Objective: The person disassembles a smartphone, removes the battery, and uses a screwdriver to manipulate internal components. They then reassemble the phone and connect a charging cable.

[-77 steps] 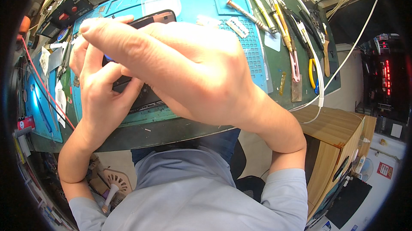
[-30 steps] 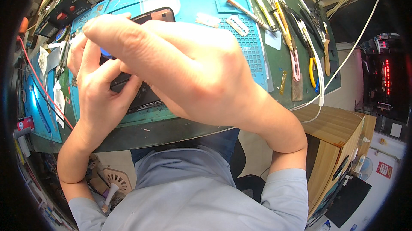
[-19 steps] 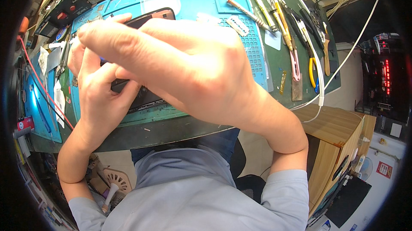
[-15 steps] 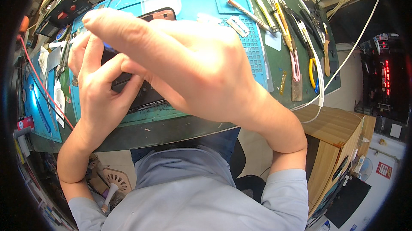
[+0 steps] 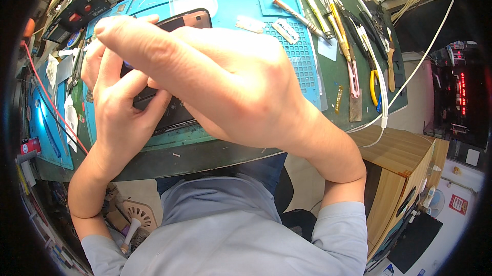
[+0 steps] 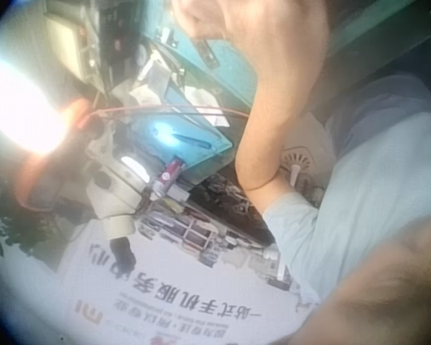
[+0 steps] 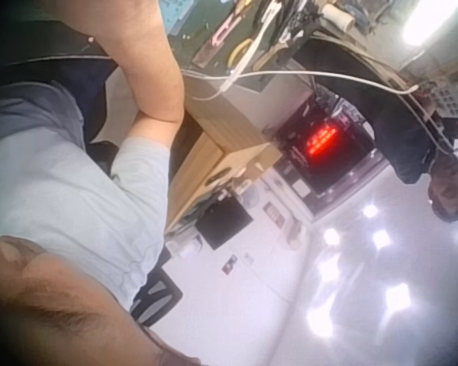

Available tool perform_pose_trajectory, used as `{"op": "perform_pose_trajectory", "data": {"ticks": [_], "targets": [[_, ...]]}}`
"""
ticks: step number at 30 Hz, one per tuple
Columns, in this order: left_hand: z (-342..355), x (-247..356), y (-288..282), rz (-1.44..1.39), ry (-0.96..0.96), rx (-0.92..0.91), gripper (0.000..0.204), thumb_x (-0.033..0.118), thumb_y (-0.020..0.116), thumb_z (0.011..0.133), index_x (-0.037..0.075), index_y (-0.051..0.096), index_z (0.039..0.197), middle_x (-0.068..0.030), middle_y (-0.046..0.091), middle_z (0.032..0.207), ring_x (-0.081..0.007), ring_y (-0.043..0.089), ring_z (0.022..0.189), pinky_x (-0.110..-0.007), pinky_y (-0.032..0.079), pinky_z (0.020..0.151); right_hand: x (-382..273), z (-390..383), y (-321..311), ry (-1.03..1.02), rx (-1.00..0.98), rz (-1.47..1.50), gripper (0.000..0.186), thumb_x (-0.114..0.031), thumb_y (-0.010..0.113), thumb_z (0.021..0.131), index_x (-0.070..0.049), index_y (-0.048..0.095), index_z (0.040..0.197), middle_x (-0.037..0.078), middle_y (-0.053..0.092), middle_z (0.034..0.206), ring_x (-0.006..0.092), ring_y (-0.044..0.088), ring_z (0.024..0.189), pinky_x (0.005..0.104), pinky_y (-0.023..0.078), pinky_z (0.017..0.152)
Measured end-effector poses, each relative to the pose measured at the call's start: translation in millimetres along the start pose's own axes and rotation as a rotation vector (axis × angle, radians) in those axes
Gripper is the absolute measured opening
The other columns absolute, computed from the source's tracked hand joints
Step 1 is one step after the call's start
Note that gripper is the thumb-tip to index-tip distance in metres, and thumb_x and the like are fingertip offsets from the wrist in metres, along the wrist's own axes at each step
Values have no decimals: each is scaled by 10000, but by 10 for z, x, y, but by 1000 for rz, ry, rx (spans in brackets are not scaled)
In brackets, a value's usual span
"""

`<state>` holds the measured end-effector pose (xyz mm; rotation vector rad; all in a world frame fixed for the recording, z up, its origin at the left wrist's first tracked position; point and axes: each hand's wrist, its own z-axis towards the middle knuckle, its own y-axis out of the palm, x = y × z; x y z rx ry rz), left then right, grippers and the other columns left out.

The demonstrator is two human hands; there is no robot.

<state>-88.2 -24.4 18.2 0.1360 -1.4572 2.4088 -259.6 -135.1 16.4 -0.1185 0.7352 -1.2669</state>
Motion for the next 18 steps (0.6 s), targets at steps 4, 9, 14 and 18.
{"op": "perform_pose_trajectory", "data": {"ticks": [4, 9, 14, 18], "targets": [[-23, -14, 2, 16, -11, 2, 235, 71, 816, 699, 42, 760, 925, -163, 616, 1402, -389, 484, 1307, -501, 305, 1122, -101, 55, -93, 65, -160, 29, 493, 15, 692, 886, 69, 588, 1364, 208, 653, 1185, 221, 690, 788, 335, 572, 727], [0, -1, 9, 2, 0, 6, 244, 79, 822, 701, 44, 761, 934, -159, 616, 1393, -383, 477, 1305, -496, 298, 1122, -85, 42, -91, 31, -128, 59, 504, 18, 686, 892, 75, 568, 1379, 205, 660, 1187, 213, 697, 798, 330, 580, 729], [-24, -13, 5, 8, -1, -1, 249, 81, 823, 707, 46, 757, 944, -162, 613, 1398, -380, 474, 1304, -492, 287, 1128, 43, -11, 95, -51, 45, 83, 581, -8, 665, 808, -48, 634, 1386, 66, 707, 863, 175, 651, 656, 287, 540, 565], [-18, -10, -10, 20, -6, -9, 268, 82, 825, 707, 37, 757, 962, -168, 615, 1400, -381, 481, 1308, -489, 285, 1134, 30, -6, 108, -40, 57, 73, 594, 6, 668, 793, -66, 641, 1382, 70, 688, 840, 191, 635, 636, 304, 530, 561]]}}
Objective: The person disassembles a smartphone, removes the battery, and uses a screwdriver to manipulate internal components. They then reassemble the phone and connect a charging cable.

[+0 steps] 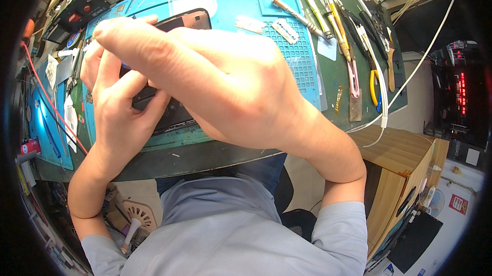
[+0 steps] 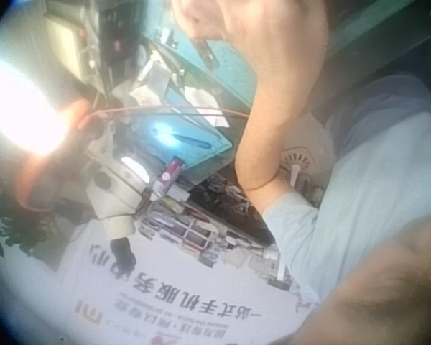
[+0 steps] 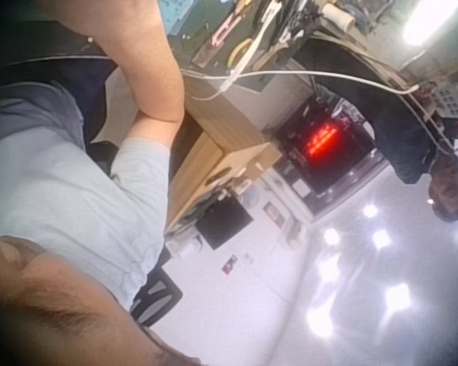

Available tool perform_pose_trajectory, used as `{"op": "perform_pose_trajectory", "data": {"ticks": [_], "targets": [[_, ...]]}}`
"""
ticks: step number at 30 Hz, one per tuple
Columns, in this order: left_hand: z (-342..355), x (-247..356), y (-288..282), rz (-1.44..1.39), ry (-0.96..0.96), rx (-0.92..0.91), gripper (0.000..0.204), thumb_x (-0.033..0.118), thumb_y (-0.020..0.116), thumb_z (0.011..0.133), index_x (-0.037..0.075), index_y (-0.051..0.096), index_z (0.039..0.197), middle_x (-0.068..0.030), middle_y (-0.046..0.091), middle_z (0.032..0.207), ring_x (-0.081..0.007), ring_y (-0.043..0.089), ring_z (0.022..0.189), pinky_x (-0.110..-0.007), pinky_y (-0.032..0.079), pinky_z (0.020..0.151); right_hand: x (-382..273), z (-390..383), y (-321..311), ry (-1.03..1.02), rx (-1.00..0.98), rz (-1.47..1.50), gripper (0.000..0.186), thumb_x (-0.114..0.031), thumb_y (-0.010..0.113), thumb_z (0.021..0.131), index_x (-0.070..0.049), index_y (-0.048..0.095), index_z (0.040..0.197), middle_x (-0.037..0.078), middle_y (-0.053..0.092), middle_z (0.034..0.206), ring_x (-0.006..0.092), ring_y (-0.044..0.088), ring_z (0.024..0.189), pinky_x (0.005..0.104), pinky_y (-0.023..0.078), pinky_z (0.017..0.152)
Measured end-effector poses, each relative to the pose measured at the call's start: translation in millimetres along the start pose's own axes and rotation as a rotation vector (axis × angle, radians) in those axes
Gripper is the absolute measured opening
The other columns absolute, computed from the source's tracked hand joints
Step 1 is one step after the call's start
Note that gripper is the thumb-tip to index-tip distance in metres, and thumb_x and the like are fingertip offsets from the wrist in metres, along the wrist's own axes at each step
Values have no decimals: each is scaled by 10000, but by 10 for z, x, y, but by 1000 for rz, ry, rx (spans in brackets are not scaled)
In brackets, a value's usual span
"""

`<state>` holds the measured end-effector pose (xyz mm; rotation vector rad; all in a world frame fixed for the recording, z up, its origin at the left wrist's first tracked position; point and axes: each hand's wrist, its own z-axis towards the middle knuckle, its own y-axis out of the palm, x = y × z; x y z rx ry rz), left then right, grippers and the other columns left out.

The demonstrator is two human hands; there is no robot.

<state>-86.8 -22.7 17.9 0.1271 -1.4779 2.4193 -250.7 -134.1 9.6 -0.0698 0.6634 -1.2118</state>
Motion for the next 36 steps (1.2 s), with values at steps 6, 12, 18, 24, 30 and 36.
{"op": "perform_pose_trajectory", "data": {"ticks": [6, 12, 18, 24, 30, 36], "targets": [[10, 1, 10, -4, 1, 6, 322, 80, 825, 703, 30, 769, 1016, -174, 623, 1398, -381, 505, 1312, -489, 286, 1143, -41, -4, -71, 53, -40, -37, 620, 37, 664, 765, -93, 651, 1372, 76, 659, 791, 221, 614, 614, 334, 515, 552], [2, -12, 34, -49, -9, 17, 338, 79, 825, 702, 33, 773, 1033, -174, 621, 1399, -376, 503, 1314, -489, 295, 1138, -3, -7, -39, 30, -23, -8, 637, 37, 671, 745, -90, 651, 1368, 75, 658, 792, 221, 609, 610, 336, 512, 545], [8, 2, 6, 0, 6, 5, 348, 82, 828, 705, 36, 776, 1046, -173, 621, 1396, -376, 499, 1313, -489, 313, 1126, -43, -1, -54, 55, -41, -24, 642, 40, 668, 732, -79, 651, 1362, 68, 662, 797, 207, 616, 615, 319, 515, 539], [-3, -13, 32, -52, -4, 20, 345, 69, 823, 698, 29, 775, 1038, -179, 613, 1401, -372, 503, 1297, -488, 337, 1119, -44, 6, -48, 44, -41, -27, 595, 26, 666, 760, -73, 659, 1346, 60, 674, 807, 185, 615, 611, 303, 510, 530], [1, -14, 20, -40, 3, 9, 347, 63, 820, 693, 27, 773, 1035, -181, 612, 1403, -373, 503, 1299, -486, 345, 1116, -69, 16, -51, 61, -38, -25, 544, 9, 668, 791, -77, 670, 1329, 57, 683, 817, 188, 613, 611, 305, 511, 538], [-5, -14, 14, -20, 11, 10, 342, 74, 822, 695, 30, 772, 1030, -179, 610, 1409, -376, 500, 1303, -487, 332, 1121, -53, 0, -39, 46, -20, -48, 543, 8, 667, 796, -80, 670, 1331, 65, 685, 823, 198, 614, 618, 313, 519, 553]]}}
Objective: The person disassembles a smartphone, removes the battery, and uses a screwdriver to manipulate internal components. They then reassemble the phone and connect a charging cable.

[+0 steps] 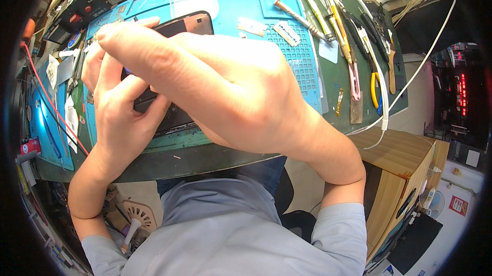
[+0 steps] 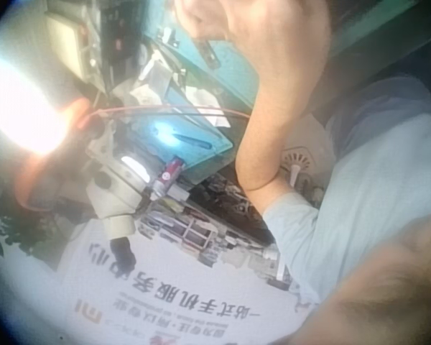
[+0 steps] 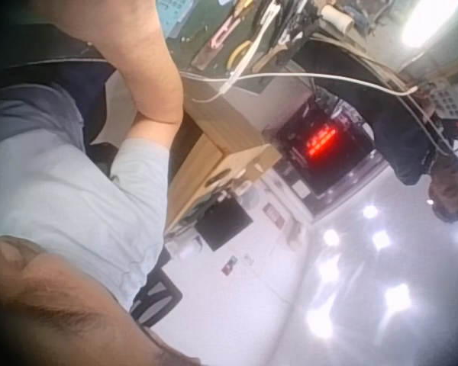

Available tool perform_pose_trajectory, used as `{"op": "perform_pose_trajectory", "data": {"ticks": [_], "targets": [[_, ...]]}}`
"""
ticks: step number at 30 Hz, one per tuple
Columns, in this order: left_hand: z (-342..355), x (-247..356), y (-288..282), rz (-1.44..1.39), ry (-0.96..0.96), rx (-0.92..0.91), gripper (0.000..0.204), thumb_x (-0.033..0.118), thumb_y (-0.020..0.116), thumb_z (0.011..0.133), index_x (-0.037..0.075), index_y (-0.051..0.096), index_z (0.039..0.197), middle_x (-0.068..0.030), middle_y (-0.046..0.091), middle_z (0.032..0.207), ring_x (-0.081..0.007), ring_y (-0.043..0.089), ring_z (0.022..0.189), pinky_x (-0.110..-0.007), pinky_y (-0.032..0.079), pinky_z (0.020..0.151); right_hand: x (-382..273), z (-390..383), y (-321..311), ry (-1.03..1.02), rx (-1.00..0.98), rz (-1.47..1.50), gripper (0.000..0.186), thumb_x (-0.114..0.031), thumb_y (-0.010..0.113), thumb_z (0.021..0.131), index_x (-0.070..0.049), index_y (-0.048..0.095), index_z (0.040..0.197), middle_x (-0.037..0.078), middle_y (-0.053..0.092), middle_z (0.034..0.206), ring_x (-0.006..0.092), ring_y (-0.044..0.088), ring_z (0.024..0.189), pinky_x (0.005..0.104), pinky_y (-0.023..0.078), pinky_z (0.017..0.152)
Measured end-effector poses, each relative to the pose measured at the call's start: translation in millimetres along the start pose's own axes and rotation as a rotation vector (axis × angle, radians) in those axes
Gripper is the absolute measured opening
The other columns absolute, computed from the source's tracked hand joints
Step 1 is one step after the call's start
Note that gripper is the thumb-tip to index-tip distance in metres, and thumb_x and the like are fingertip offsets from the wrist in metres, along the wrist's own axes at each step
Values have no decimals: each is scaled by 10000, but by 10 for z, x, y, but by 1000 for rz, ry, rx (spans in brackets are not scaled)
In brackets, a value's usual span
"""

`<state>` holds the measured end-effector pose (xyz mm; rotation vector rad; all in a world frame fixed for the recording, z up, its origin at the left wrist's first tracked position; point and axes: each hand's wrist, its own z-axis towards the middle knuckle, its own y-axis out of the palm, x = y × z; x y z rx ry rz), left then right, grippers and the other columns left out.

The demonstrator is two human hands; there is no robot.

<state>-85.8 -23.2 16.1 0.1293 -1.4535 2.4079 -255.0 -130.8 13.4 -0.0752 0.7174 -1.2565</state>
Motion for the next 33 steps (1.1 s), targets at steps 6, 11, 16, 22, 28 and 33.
{"op": "perform_pose_trajectory", "data": {"ticks": [6, 11, 16, 22, 28, 33], "targets": [[-3, 7, 11, 14, -10, 8, 311, 83, 825, 696, 28, 778, 998, -177, 608, 1416, -375, 499, 1305, -484, 325, 1124, -11, -18, -5, 31, -25, 36, 546, 18, 664, 791, -83, 666, 1327, 68, 690, 859, 220, 643, 653, 325, 531, 573], [-4, 8, 10, -18, -32, -6, 250, 55, 820, 701, 33, 774, 945, -181, 605, 1422, -368, 493, 1308, -472, 316, 1127, 43, -40, -37, 31, -79, 7, 554, 18, 669, 782, -109, 660, 1321, 55, 647, 830, 237, 630, 639, 338, 522, 564], [-3, 30, 9, -24, -50, -2, 177, 32, 819, 703, 42, 749, 865, -178, 601, 1429, -363, 487, 1314, -463, 316, 1124, -25, 28, -99, 55, -125, -49, 574, 8, 686, 775, -164, 664, 1321, 51, 619, 805, 234, 617, 627, 342, 513, 552], [9, 46, 19, -30, -32, 11, 193, 52, 828, 709, 52, 750, 886, -175, 601, 1421, -366, 484, 1316, -460, 317, 1123, -47, 23, -104, 65, -106, -58, 570, -11, 720, 794, -189, 669, 1333, 47, 622, 788, 224, 621, 630, 340, 511, 547], [-31, 15, -54, -8, -7, 24, 228, 102, 786, 804, 66, 744, 1025, -152, 606, 1414, -376, 505, 1306, -468, 321, 1123, -145, 111, -277, 139, -206, -64, 598, -12, 782, 888, 66, 527, 1423, 167, 752, 1067, 186, 735, 913, 301, 601, 797], [29, -179, -148, -266, -29, 117, 326, -89, 619, 902, 28, 695, 1196, -151, 644, 1369, -321, 636, 1206, -397, 495, 1031, -217, 80, -497, 377, 97, -79, 637, -45, 748, 921, 2, 447, 1481, 29, 669, 740, 77, 620, 681, 221, 487, 685]]}}
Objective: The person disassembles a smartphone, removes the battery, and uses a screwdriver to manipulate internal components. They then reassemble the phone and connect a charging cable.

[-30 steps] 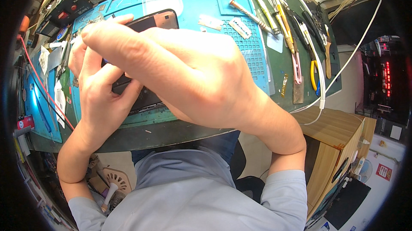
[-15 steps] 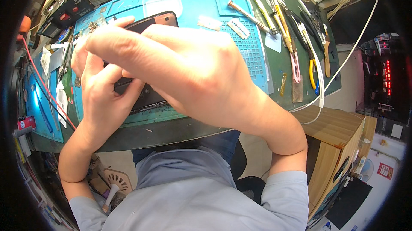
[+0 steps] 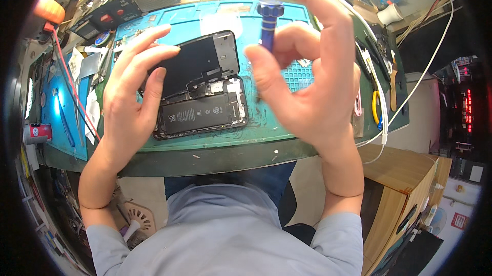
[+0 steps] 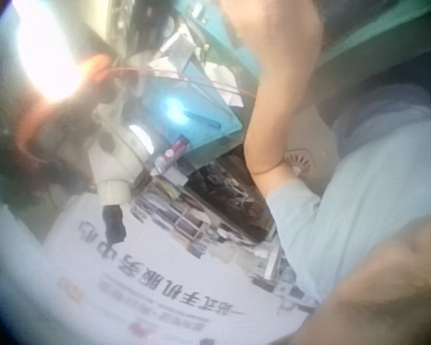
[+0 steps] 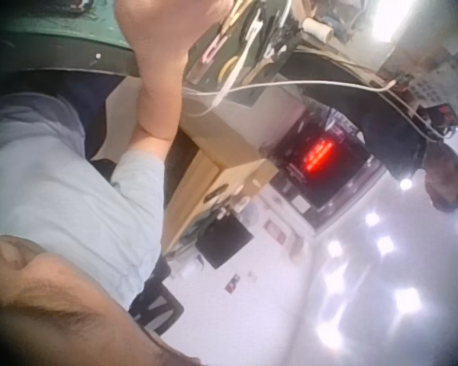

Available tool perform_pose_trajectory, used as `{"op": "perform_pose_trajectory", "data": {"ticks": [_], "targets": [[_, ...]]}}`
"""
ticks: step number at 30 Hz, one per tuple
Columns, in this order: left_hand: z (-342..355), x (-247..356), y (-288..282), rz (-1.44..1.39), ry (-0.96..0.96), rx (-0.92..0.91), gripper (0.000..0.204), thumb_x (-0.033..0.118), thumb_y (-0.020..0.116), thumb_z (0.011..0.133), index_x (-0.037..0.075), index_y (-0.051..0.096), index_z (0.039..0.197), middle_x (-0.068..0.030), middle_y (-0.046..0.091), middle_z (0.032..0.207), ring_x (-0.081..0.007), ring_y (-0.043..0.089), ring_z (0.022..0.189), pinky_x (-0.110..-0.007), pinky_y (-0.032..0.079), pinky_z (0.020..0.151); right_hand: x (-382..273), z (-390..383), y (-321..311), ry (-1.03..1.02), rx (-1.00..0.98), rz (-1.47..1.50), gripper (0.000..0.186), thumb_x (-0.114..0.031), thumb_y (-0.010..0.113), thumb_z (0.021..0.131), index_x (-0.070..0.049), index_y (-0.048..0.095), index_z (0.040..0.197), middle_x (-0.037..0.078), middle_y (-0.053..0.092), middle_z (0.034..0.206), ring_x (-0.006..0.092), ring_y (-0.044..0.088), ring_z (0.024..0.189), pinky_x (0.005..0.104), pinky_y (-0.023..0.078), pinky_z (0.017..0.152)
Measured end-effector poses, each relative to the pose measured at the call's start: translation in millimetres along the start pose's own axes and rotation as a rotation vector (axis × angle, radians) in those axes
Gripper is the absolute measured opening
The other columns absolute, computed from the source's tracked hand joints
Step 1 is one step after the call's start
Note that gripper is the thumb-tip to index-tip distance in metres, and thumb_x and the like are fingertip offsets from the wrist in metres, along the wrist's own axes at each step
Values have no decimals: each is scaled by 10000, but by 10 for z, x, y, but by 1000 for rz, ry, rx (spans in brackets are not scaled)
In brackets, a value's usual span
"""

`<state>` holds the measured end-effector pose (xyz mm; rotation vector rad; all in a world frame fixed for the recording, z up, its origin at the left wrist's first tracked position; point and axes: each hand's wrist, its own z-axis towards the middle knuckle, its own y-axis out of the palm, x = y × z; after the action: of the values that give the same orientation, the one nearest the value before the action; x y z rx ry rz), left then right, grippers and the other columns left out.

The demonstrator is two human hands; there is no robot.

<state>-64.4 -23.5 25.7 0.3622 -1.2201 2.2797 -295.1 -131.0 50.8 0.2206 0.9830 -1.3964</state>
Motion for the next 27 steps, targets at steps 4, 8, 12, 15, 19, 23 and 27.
{"op": "perform_pose_trajectory", "data": {"ticks": [4, 8, 12, 15, 19, 23, 27], "targets": [[8, -64, -152, -37, -22, -26, 364, -81, 660, 879, 24, 686, 1226, -150, 660, 1321, -306, 650, 1184, -389, 504, 1025, 219, -4, -300, 209, -182, -569, 341, -159, 773, 888, -121, 700, 1219, 14, 626, 721, 134, 587, 574, 290, 479, 573], [2, -75, -219, -227, -150, -72, 412, -81, 693, 853, 29, 681, 1250, -139, 675, 1281, -265, 678, 1134, -355, 519, 1001, 458, -162, -452, 87, -229, -847, 283, -218, 755, 918, -128, 722, 1184, 69, 665, 806, 211, 629, 658, 349, 518, 634], [-36, -148, -345, -394, -235, -155, 413, -111, 669, 866, -19, 662, 1269, -147, 668, 1306, -231, 675, 1178, -340, 518, 1034, 145, -342, -400, 177, -348, -544, 383, -145, 793, 874, -103, 706, 1244, 74, 729, 947, 253, 686, 789, 369, 549, 696], [-82, -252, -356, -643, -320, -212, 497, -116, 651, 884, -38, 580, 1370, -145, 649, 1343, -227, 626, 1268, -351, 487, 1097, 188, -474, -331, -61, -379, -637, 463, -59, 770, 850, -103, 675, 1301, 91, 704, 978, 283, 683, 829, 367, 561, 728], [-150, -318, -409, -835, -440, -294, 558, -118, 639, 898, -28, 524, 1436, -126, 600, 1397, -190, 585, 1305, -339, 482, 1104, 251, -506, -362, -81, -308, -569, 385, 44, 687, 878, -76, 707, 1243, 100, 675, 990, 234, 667, 792, 325, 539, 683], [-192, -356, -458, -753, -432, -323, 561, -116, 610, 918, -20, 503, 1461, -105, 571, 1414, -170, 583, 1289, -326, 495, 1083, 236, -549, -426, 343, -107, 111, 302, 54, 563, 962, 0, 705, 1223, 57, 630, 1005, 90, 575, 768, 234, 450, 594], [-180, -366, -443, -861, -441, -323, 511, -131, 569, 938, -24, 517, 1435, -111, 577, 1396, -188, 622, 1251, -327, 511, 1072, 136, -655, -405, 687, 17, 895, 395, -26, 584, 968, 80, 574, 1348, 132, 605, 1055, 159, 610, 847, 244, 513, 562]]}}
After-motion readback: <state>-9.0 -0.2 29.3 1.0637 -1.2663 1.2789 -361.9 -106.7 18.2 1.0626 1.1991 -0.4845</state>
